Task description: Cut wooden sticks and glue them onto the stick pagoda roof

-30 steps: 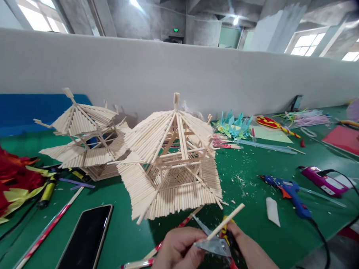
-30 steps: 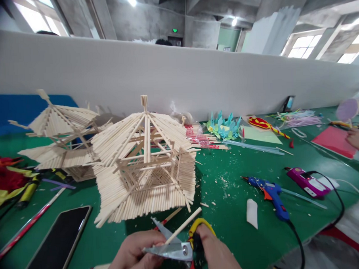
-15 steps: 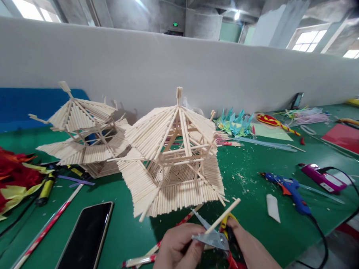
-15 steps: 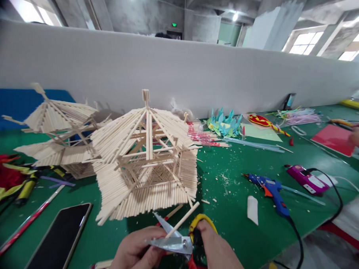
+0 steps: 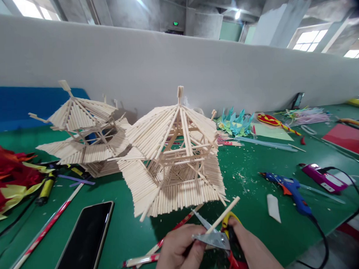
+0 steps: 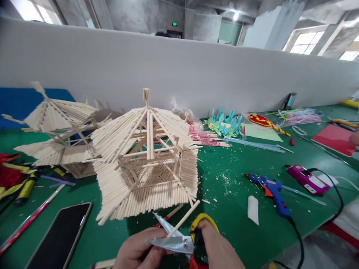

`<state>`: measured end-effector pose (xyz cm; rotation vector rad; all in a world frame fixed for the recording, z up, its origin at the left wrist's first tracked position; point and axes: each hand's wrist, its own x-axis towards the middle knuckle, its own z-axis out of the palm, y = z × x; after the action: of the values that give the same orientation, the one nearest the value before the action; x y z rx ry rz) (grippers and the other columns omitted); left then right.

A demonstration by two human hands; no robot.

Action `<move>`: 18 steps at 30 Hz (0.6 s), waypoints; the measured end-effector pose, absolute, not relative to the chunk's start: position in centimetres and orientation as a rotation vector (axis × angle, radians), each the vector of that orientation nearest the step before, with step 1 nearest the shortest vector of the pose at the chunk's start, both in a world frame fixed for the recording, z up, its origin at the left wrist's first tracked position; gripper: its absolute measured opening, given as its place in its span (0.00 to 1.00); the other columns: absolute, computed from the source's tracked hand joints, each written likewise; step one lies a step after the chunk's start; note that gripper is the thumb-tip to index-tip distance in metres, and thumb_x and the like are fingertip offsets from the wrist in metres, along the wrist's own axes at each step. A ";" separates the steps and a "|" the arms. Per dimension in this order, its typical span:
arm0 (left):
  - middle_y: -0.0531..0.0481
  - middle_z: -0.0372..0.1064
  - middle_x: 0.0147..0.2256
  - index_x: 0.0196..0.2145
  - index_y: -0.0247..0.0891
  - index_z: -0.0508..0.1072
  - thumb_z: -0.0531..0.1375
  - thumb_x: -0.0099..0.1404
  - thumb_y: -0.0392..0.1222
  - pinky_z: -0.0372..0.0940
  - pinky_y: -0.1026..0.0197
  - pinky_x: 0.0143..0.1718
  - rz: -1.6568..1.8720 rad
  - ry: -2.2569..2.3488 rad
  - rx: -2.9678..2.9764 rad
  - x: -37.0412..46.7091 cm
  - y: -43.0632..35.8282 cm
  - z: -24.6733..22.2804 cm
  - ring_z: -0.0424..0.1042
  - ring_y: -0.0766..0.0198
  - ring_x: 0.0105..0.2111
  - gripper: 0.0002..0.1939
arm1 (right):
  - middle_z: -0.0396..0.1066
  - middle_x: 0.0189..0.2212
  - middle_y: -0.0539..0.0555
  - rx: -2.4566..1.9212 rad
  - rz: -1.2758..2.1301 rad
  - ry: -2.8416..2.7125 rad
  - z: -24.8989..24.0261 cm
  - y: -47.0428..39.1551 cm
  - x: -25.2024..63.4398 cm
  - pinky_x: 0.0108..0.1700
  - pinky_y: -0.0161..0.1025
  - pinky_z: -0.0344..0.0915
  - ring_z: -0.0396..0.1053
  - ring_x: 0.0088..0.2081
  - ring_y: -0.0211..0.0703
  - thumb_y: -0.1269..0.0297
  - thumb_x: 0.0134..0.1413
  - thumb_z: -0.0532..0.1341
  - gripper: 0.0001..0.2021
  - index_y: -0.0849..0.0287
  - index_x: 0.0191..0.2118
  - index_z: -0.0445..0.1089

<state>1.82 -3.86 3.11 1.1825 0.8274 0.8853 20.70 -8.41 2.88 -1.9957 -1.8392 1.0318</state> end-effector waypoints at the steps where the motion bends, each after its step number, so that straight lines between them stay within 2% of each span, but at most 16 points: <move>1: 0.54 0.63 0.21 0.28 0.38 0.76 0.60 0.55 0.48 0.49 0.68 0.23 0.836 0.775 1.105 1.9 -3.8 3.0 0.56 0.72 0.21 0.11 | 0.64 0.49 0.64 -1.983 1.027 -1.847 2.8 -8.4 20.7 0.49 0.47 0.60 0.62 0.50 0.63 0.64 0.33 0.67 0.37 0.61 0.54 0.56; 4: 0.59 0.52 0.15 0.21 0.36 0.74 0.62 0.51 0.52 0.42 0.68 0.20 0.713 0.670 0.904 2.3 -3.4 3.0 0.47 0.75 0.17 0.15 | 0.65 0.49 0.64 -1.948 1.034 -1.873 2.6 -8.2 20.9 0.49 0.46 0.59 0.62 0.50 0.62 0.64 0.31 0.66 0.37 0.60 0.53 0.57; 9: 0.61 0.47 0.11 0.19 0.35 0.72 0.62 0.50 0.53 0.44 0.67 0.19 0.578 0.601 0.786 2.7 -3.2 3.3 0.44 0.76 0.14 0.17 | 0.69 0.42 0.62 -1.905 1.064 -1.904 2.1 -8.1 21.2 0.45 0.42 0.62 0.67 0.45 0.58 0.60 0.30 0.66 0.35 0.61 0.50 0.60; 13: 0.59 0.52 0.13 0.22 0.35 0.74 0.63 0.49 0.54 0.41 0.67 0.19 0.645 0.667 0.858 2.6 -3.6 3.3 0.47 0.76 0.15 0.17 | 0.71 0.39 0.63 -1.935 1.018 -1.881 1.3 -8.5 21.6 0.41 0.43 0.64 0.69 0.41 0.59 0.62 0.32 0.64 0.32 0.61 0.50 0.60; 18: 0.56 0.60 0.20 0.30 0.40 0.76 0.60 0.53 0.53 0.47 0.68 0.21 0.751 0.767 1.085 2.3 -3.8 3.7 0.54 0.73 0.19 0.14 | 0.72 0.31 0.58 -1.892 0.929 -1.852 1.0 -8.5 21.4 0.34 0.41 0.65 0.71 0.34 0.55 0.60 0.31 0.65 0.30 0.59 0.47 0.62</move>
<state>2.35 -3.76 3.73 1.0847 0.7665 0.7509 21.44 -8.49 1.01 -1.8921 -1.8522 0.9291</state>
